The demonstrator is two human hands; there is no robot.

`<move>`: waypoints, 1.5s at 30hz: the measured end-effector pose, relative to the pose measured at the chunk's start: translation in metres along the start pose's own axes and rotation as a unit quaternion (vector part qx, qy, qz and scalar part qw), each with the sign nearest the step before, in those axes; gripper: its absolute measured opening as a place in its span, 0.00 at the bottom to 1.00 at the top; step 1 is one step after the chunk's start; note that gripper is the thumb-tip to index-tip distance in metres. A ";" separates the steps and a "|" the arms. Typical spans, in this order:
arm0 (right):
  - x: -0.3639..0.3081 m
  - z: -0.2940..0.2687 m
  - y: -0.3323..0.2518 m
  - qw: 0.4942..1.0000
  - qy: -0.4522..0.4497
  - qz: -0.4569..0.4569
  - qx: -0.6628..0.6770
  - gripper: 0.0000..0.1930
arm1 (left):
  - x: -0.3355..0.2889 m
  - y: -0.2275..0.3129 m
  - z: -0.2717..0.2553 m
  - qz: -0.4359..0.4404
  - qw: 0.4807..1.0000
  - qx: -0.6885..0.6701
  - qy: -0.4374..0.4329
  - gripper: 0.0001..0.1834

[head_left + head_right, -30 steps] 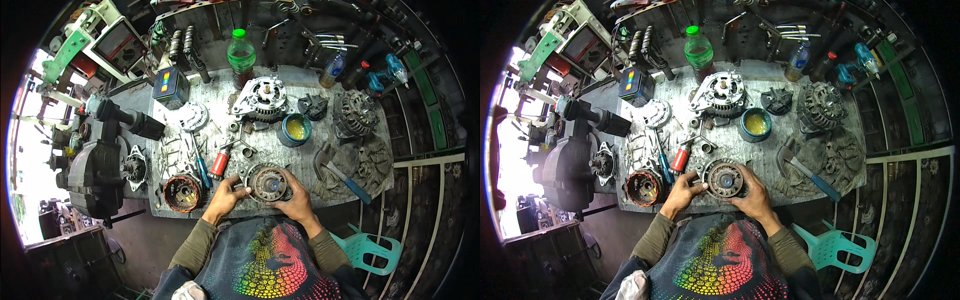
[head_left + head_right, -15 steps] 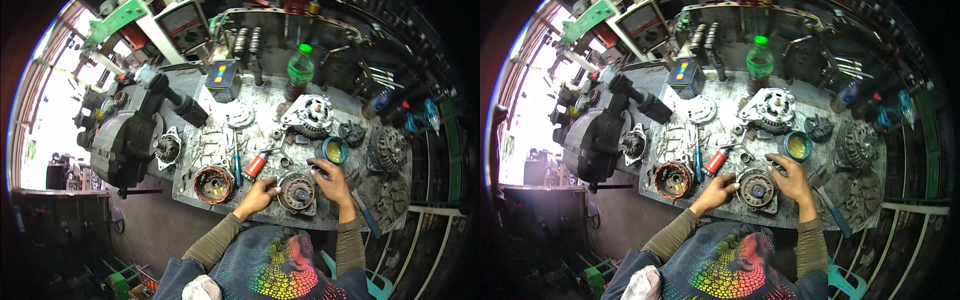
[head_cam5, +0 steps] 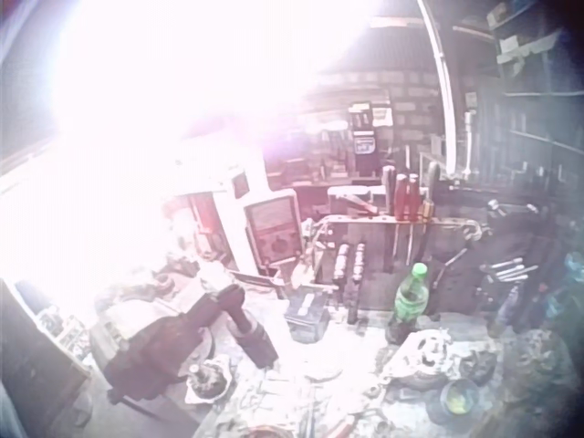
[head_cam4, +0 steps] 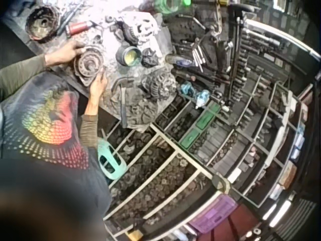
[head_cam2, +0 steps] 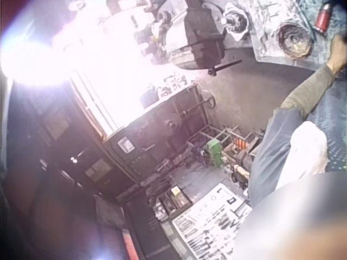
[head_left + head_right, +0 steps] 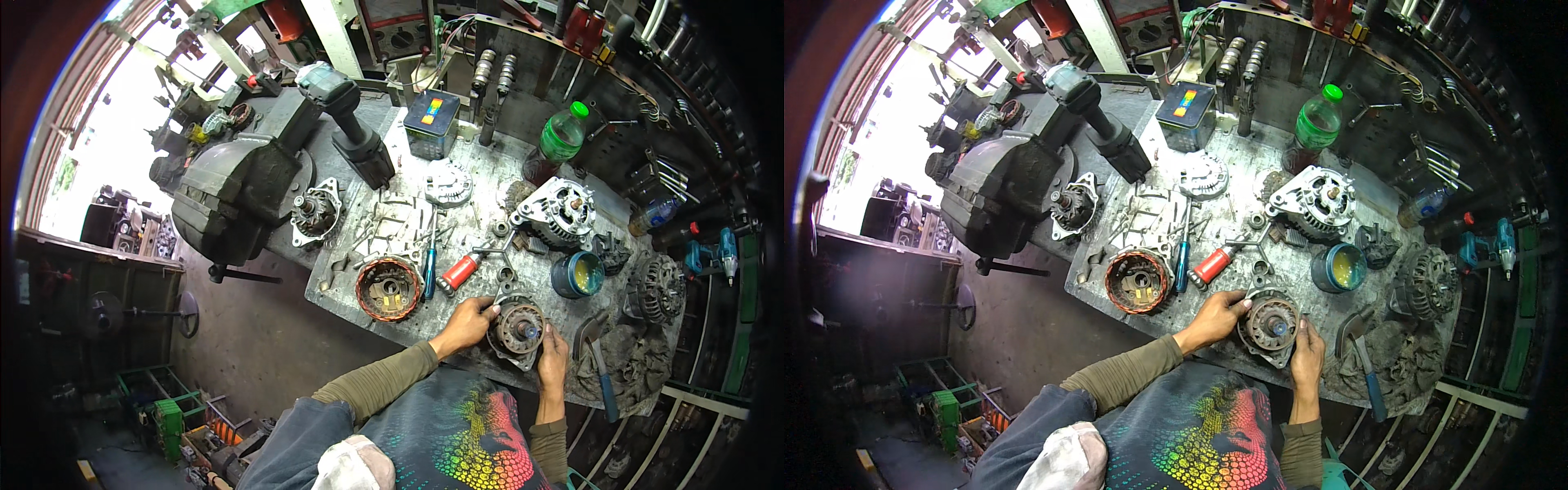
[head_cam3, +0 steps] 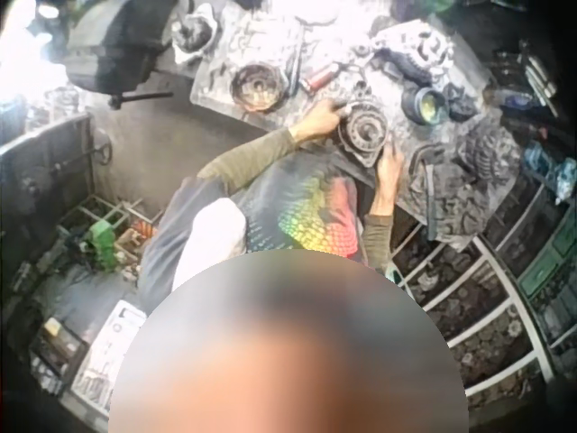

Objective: The person cleans and assembles an alternator stator and rotor on a workbench. They use a small brush and a rag to clean the stator, then insert the rotor and fit the housing halves together. The person handles the stator, rotor, and housing components by hand and with simple tools.

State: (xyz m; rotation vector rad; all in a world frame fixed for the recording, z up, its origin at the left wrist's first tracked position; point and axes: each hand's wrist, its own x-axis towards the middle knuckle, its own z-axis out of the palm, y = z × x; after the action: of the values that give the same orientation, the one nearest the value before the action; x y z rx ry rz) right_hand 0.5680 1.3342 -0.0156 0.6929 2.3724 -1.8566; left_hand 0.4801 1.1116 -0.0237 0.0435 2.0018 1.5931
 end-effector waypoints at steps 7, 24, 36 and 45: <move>-0.042 0.042 -0.017 1.000 -0.005 0.017 -0.016 0.28 | -0.042 -0.028 -0.026 -0.029 0.998 -0.010 0.061 0.23; -0.020 0.032 0.001 0.996 0.018 -0.008 0.091 0.21 | 0.011 -0.002 -0.026 -0.013 0.999 0.010 -0.029 0.20; -0.049 0.039 0.027 0.985 -0.038 0.090 0.143 0.29 | -0.019 -0.021 -0.037 -0.053 0.987 -0.149 0.032 0.20; -0.040 0.037 0.026 0.977 -0.047 0.074 0.196 0.28 | -0.001 -0.013 -0.032 -0.046 0.993 -0.094 0.047 0.24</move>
State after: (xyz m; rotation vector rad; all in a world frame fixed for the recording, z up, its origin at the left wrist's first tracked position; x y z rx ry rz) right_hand 0.6055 1.2919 -0.0366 0.7633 1.8579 -2.2551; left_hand 0.4711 1.0795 -0.0314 -0.1975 1.8852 1.7449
